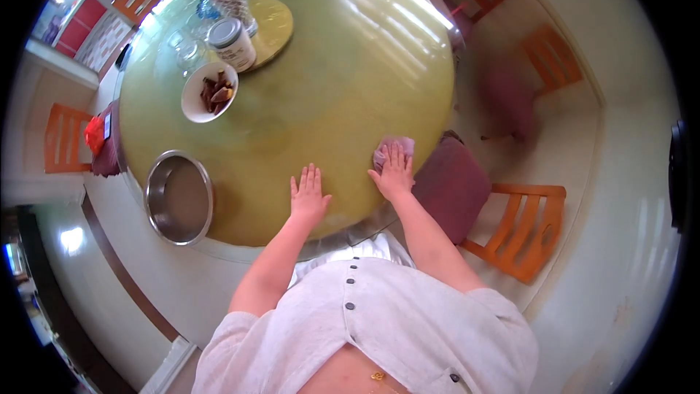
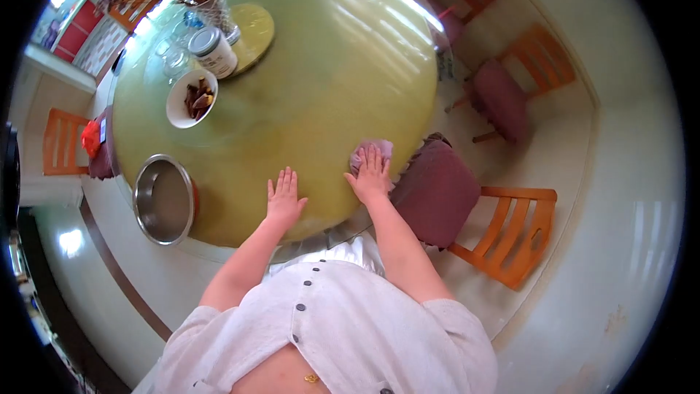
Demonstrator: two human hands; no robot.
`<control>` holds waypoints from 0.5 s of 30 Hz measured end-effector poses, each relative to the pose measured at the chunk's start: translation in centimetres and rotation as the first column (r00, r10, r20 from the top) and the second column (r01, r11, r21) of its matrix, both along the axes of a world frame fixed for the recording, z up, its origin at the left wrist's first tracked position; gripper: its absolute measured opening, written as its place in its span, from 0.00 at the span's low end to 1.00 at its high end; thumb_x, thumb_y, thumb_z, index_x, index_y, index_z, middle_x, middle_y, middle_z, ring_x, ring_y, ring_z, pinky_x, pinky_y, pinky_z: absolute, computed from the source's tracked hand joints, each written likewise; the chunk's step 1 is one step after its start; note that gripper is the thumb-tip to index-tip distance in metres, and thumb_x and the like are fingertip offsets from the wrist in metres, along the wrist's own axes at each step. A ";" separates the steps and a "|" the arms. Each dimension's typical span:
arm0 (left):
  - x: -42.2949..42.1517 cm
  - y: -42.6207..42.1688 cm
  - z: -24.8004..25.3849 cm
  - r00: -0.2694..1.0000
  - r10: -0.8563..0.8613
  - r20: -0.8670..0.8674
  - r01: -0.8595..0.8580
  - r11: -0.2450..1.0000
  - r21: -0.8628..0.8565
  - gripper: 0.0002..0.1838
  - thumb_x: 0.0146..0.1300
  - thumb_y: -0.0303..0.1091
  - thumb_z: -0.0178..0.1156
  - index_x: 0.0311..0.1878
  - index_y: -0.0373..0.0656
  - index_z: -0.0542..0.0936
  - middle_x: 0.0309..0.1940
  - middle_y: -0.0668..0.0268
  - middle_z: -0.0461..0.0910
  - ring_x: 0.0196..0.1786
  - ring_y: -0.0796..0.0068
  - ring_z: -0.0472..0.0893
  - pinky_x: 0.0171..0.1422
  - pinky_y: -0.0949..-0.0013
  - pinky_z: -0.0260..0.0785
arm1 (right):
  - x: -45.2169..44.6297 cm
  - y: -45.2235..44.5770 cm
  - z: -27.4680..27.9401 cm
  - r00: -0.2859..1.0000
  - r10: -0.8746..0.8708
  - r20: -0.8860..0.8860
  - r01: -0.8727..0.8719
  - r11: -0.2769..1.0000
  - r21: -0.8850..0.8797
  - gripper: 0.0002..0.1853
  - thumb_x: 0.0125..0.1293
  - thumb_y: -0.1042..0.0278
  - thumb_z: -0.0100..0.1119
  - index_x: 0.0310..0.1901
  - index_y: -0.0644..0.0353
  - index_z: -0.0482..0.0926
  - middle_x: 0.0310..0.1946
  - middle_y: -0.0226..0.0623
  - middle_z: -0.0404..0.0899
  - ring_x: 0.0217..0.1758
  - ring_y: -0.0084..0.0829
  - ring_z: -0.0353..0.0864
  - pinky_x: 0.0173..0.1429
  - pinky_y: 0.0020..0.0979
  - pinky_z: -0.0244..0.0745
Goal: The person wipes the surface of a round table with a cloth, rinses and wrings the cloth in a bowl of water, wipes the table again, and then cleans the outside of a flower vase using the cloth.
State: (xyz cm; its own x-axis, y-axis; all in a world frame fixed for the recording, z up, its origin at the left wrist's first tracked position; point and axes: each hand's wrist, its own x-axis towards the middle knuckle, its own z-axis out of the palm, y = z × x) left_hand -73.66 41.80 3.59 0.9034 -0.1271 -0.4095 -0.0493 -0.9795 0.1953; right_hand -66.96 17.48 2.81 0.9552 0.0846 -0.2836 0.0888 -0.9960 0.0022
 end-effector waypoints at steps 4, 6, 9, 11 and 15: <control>0.9 -1.3 0.7 0.998 0.027 -0.056 -0.024 0.999 0.048 0.44 0.69 0.54 0.50 0.78 0.39 0.45 0.80 0.60 0.38 0.81 0.64 0.38 0.81 0.45 0.29 | 2.2 -1.1 -1.7 0.995 -0.027 0.091 0.025 0.999 0.024 0.47 0.65 0.34 0.48 0.77 0.56 0.48 0.79 0.43 0.40 0.82 0.42 0.34 0.80 0.51 0.33; 1.3 -2.2 0.5 0.996 0.084 -0.041 -0.082 0.995 0.047 0.44 0.69 0.54 0.50 0.77 0.39 0.46 0.80 0.60 0.38 0.81 0.64 0.38 0.81 0.45 0.30 | 4.3 -2.0 -1.8 0.995 -0.061 0.076 0.055 0.995 0.078 0.47 0.65 0.33 0.49 0.77 0.54 0.47 0.79 0.41 0.37 0.82 0.42 0.32 0.80 0.52 0.31; 2.9 -4.3 -0.2 0.995 0.103 0.007 -0.103 0.995 0.001 0.44 0.68 0.54 0.52 0.77 0.39 0.46 0.80 0.59 0.38 0.81 0.63 0.39 0.81 0.44 0.31 | 8.2 -4.2 -2.2 0.989 -0.026 0.144 0.015 0.997 0.077 0.47 0.65 0.33 0.49 0.76 0.53 0.49 0.79 0.41 0.39 0.82 0.42 0.34 0.80 0.51 0.31; 4.8 -6.4 -0.6 0.994 0.105 0.031 -0.105 0.994 0.000 0.44 0.68 0.54 0.53 0.77 0.39 0.46 0.80 0.59 0.38 0.81 0.63 0.39 0.81 0.44 0.32 | 11.4 -5.7 -2.1 0.986 -0.008 0.169 -0.015 0.991 0.135 0.46 0.64 0.34 0.50 0.76 0.53 0.50 0.79 0.41 0.41 0.82 0.41 0.35 0.80 0.50 0.32; 10.6 -11.9 -0.7 0.990 0.136 0.025 -0.137 0.991 0.004 0.45 0.67 0.54 0.54 0.77 0.39 0.46 0.80 0.59 0.38 0.81 0.63 0.40 0.81 0.44 0.32 | 19.5 -8.6 -3.3 0.965 0.120 0.233 -0.161 0.973 0.165 0.43 0.64 0.36 0.51 0.75 0.51 0.54 0.78 0.40 0.45 0.81 0.40 0.39 0.81 0.49 0.32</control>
State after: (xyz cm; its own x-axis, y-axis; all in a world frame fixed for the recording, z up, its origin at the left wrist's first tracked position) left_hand -63.02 29.91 2.87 0.9221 0.0005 -0.3869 0.0802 -0.9785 0.1899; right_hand -47.45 8.90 -0.54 0.9668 0.2531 -0.0353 0.2459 -0.9589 -0.1414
